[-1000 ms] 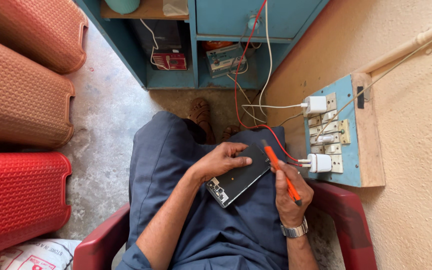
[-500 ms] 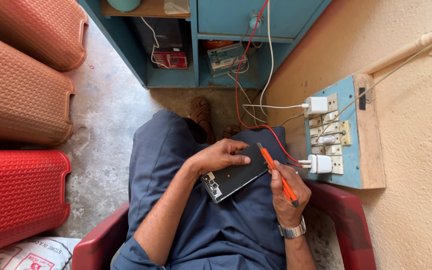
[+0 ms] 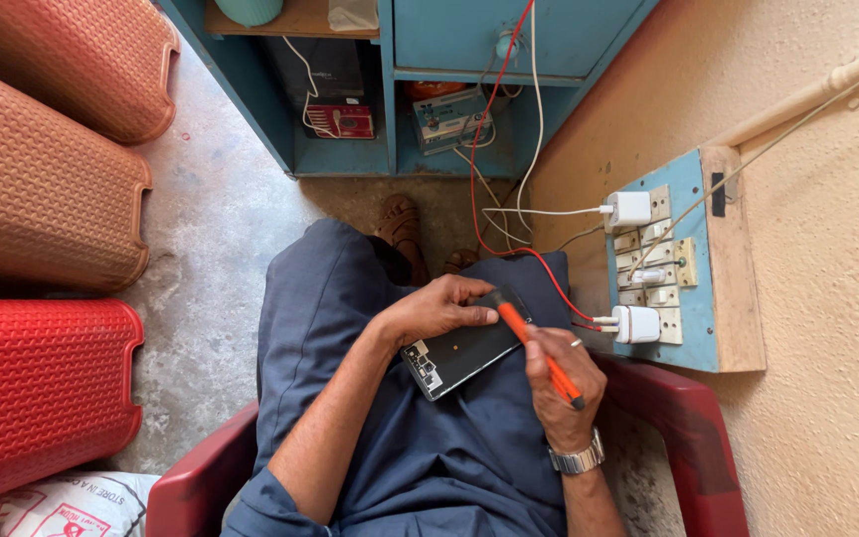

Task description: The person cleans the interior components of a disassembled mobile phone using a brush and subsequently applies a liquid substance with a small tool to the edges of the frame.

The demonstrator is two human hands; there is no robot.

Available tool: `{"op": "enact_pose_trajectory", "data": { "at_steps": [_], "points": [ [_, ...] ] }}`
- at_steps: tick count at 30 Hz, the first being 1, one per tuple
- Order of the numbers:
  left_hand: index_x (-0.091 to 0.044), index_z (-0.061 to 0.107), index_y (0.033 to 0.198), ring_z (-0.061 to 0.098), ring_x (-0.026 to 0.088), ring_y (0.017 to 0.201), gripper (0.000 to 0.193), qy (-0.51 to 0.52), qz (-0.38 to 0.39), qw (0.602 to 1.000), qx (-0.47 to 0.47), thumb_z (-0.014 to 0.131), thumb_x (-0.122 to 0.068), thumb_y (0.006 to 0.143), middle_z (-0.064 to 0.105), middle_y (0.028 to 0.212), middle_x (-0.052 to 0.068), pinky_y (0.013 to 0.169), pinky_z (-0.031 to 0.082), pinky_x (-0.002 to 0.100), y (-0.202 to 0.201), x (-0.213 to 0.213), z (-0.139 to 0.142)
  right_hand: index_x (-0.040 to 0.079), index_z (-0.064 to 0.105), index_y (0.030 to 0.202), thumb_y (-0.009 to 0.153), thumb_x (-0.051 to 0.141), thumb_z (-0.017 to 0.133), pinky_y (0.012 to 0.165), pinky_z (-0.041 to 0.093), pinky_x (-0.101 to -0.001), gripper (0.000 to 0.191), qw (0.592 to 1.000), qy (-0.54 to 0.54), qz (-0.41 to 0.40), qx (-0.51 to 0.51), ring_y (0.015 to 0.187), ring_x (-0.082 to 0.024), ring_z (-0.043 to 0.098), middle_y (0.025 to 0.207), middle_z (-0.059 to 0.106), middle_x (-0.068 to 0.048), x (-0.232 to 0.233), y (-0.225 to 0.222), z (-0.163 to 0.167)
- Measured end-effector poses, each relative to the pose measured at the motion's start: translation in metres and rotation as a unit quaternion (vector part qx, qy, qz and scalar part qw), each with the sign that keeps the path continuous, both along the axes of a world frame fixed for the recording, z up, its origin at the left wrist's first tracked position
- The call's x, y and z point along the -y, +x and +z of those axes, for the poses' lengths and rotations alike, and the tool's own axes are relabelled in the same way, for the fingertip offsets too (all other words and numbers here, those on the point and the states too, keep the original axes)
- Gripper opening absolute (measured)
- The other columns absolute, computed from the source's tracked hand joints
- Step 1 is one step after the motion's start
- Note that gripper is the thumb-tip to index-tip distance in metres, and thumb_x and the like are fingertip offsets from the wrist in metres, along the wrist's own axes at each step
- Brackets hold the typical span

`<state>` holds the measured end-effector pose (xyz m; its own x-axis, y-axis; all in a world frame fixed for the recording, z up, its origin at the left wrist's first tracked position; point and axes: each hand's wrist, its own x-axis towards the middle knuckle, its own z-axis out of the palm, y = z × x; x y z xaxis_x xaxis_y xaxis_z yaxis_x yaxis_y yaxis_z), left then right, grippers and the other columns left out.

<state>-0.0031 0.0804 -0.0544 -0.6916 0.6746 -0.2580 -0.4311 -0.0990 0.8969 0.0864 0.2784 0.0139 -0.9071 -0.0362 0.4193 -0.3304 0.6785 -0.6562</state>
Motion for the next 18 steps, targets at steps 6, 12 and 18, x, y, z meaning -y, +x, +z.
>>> {"op": "enact_pose_trajectory", "data": {
  "at_steps": [6,12,18],
  "points": [
    [-0.003,0.071,0.124,0.061,0.003,0.069,0.034,0.002,-0.001,1.000,0.011,0.072,-0.019,0.094,0.071,0.084,-0.003,0.057,0.051,0.022,0.0014,-0.0020,0.0008,-0.003,0.072,0.110,0.100,0.008,0.065,0.074,0.059,-0.0304,0.016,0.996,-0.061,-0.060,0.024,0.080,-0.020,0.074,0.091,0.075,-0.013,0.0016,0.0004,-0.0026],
    [-0.001,0.070,0.125,0.062,0.002,0.072,0.035,-0.007,0.003,1.000,-0.002,0.072,-0.019,0.095,0.072,0.087,-0.003,0.060,0.053,0.021,0.0013,-0.0007,0.0018,-0.004,0.073,0.107,0.097,0.007,0.066,0.069,0.056,-0.0308,0.016,0.999,-0.018,-0.037,0.014,0.077,-0.022,0.072,0.087,0.073,-0.013,0.0027,-0.0007,-0.0016],
    [-0.001,0.070,0.126,0.060,0.003,0.069,0.036,-0.007,0.011,1.000,-0.008,0.072,-0.019,0.095,0.070,0.084,-0.002,0.056,0.050,0.022,0.0027,-0.0021,0.0032,-0.004,0.072,0.111,0.101,0.008,0.065,0.071,0.058,-0.0297,0.018,0.994,-0.080,-0.067,0.029,0.078,-0.020,0.074,0.090,0.074,-0.012,0.0046,0.0004,-0.0024]
  ]
}}
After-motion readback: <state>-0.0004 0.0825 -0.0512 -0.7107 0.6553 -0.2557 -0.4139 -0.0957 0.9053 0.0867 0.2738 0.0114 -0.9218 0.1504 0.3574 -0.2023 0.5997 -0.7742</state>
